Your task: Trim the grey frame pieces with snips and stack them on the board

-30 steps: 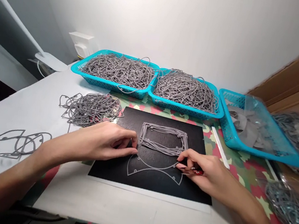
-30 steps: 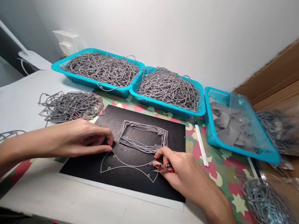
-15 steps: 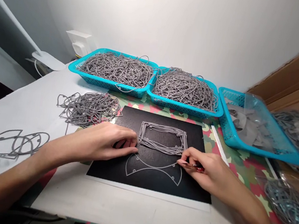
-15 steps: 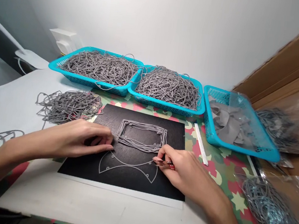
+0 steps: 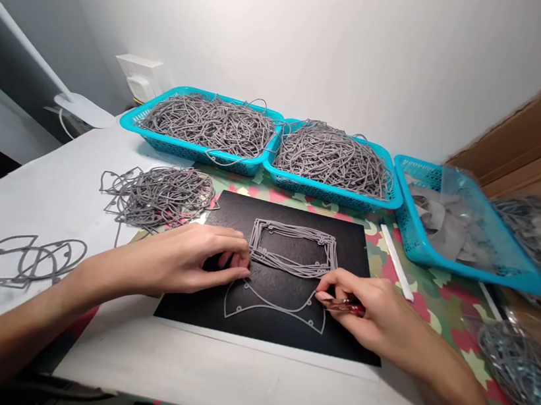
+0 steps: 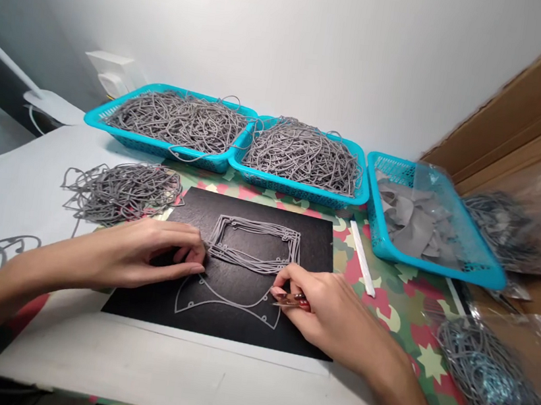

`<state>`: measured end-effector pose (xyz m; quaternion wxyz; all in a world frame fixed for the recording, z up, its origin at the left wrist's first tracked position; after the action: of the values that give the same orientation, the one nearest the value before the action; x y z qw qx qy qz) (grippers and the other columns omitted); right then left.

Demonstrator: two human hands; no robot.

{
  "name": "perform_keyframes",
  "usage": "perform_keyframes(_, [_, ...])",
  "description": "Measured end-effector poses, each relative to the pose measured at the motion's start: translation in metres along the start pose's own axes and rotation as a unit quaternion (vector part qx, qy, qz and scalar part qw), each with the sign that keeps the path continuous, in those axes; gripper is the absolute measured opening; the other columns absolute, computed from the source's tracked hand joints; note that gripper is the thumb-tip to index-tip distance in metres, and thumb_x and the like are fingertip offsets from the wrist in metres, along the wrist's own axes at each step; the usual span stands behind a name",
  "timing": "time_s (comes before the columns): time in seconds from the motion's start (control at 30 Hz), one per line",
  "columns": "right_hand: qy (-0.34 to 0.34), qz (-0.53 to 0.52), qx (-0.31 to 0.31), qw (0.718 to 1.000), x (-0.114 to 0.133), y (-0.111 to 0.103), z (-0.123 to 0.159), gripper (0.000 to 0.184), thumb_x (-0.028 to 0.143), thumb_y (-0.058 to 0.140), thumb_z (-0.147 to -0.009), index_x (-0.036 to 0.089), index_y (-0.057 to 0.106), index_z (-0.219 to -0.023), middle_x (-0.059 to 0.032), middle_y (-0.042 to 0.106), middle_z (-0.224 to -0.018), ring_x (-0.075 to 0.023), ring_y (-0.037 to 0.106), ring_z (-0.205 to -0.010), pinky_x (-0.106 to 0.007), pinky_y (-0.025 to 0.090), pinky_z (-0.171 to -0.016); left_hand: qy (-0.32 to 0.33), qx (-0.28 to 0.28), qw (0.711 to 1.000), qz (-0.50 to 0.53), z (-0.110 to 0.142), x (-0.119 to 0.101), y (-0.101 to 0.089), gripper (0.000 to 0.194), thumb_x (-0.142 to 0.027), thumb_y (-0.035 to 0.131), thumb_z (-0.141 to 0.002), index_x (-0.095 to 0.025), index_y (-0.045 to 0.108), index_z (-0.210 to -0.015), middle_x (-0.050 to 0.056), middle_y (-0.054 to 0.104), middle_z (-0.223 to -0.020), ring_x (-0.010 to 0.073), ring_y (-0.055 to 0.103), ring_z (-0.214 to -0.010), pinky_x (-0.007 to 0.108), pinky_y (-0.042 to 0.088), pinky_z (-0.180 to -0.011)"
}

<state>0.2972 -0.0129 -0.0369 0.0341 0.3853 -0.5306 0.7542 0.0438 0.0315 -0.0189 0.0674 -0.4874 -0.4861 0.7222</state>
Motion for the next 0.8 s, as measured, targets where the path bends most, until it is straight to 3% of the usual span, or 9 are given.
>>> perform_keyframes(0.13, [0.012, -0.006, -0.013, 1.0, -0.007, -0.004, 0.002, 0.01, 0.019, 0.059, -0.109, 0.026, 0.066, -0.107, 0.0045, 0.061, -0.079, -0.0139, 0.05, -0.067, -0.025, 0.038, -0.063, -0.014, -0.022, 0.999, -0.045, 0.003, 0.005, -0.008, 0.037, -0.047, 0.059, -0.117, -0.021, 0.071, -0.093, 0.001, 0.069, -0.085, 0.0152, 0.059, -0.072, 0.027, 0.04, -0.066])
perform_keyframes(0.27, [0.021, -0.002, -0.002, 1.0, -0.009, -0.001, 0.001, 0.012, 0.017, 0.058, -0.107, 0.026, 0.065, -0.107, 0.0047, 0.06, -0.078, -0.0142, 0.05, -0.068, -0.026, 0.036, -0.063, -0.028, 0.011, 0.999, -0.036, 0.003, 0.006, -0.002, 0.037, -0.05, 0.059, -0.116, -0.023, 0.077, -0.098, 0.001, 0.073, -0.089, 0.0163, 0.065, -0.078, 0.026, 0.043, -0.07])
perform_keyframes(0.8, [0.016, -0.044, 0.036, 0.998, -0.001, 0.01, -0.003, 0.011, 0.02, 0.056, -0.112, 0.026, 0.065, -0.111, 0.0045, 0.057, -0.082, -0.0149, 0.049, -0.073, -0.027, 0.038, -0.068, 0.008, 0.002, 1.0, 0.012, -0.001, -0.008, 0.002, 0.028, -0.038, 0.058, -0.116, -0.022, 0.079, -0.106, 0.003, 0.078, -0.098, 0.0167, 0.07, -0.084, 0.025, 0.048, -0.072])
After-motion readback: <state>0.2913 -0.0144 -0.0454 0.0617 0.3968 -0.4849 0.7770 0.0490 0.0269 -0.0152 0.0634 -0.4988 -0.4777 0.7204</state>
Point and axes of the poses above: each hand's wrist, its own z-axis away from the middle knuckle, its own y-axis out of the palm, x = y × z, the point moved 8 cm from there along -z, towards the middle knuckle
